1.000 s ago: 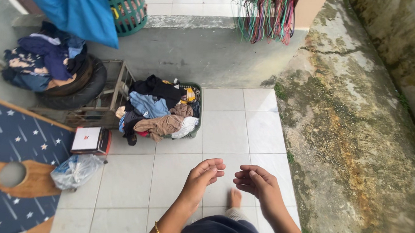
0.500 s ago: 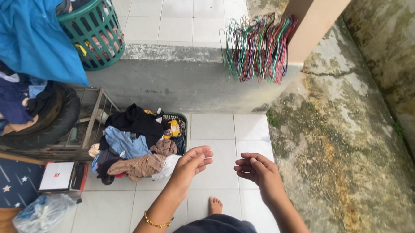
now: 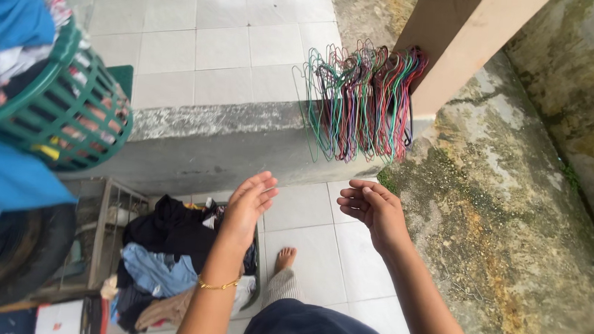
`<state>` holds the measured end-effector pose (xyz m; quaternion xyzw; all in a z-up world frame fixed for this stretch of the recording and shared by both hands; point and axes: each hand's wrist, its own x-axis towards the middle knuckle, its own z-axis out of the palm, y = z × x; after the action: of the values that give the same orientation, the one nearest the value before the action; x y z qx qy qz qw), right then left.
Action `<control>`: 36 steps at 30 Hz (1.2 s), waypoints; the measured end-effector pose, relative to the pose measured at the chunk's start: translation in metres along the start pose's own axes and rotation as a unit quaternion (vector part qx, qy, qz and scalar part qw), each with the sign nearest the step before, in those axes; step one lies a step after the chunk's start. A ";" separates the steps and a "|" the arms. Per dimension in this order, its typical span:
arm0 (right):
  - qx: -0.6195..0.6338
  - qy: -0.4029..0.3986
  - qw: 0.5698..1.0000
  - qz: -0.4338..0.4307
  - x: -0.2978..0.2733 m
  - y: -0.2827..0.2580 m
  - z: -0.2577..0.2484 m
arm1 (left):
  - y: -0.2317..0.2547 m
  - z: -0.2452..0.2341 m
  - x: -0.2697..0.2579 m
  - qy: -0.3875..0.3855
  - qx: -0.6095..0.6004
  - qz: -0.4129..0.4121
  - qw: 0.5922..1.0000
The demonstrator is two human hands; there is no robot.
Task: The person picks up clothes from a laundry basket and places them onto plastic hangers. They then hang the hangers on a clothesline. The person repeats this process with multiple items of clothing.
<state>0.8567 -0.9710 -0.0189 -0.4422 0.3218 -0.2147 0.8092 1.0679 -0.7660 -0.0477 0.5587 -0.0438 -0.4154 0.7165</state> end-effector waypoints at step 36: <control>0.102 0.178 0.971 0.126 0.288 0.053 0.002 | -0.109 0.085 0.378 -0.053 0.038 -0.152 0.986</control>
<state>1.0633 -1.1238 -0.1587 -0.2682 0.4904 -0.2183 0.7999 1.2097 -1.0779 -0.2594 0.5626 -0.0117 -0.5469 0.6199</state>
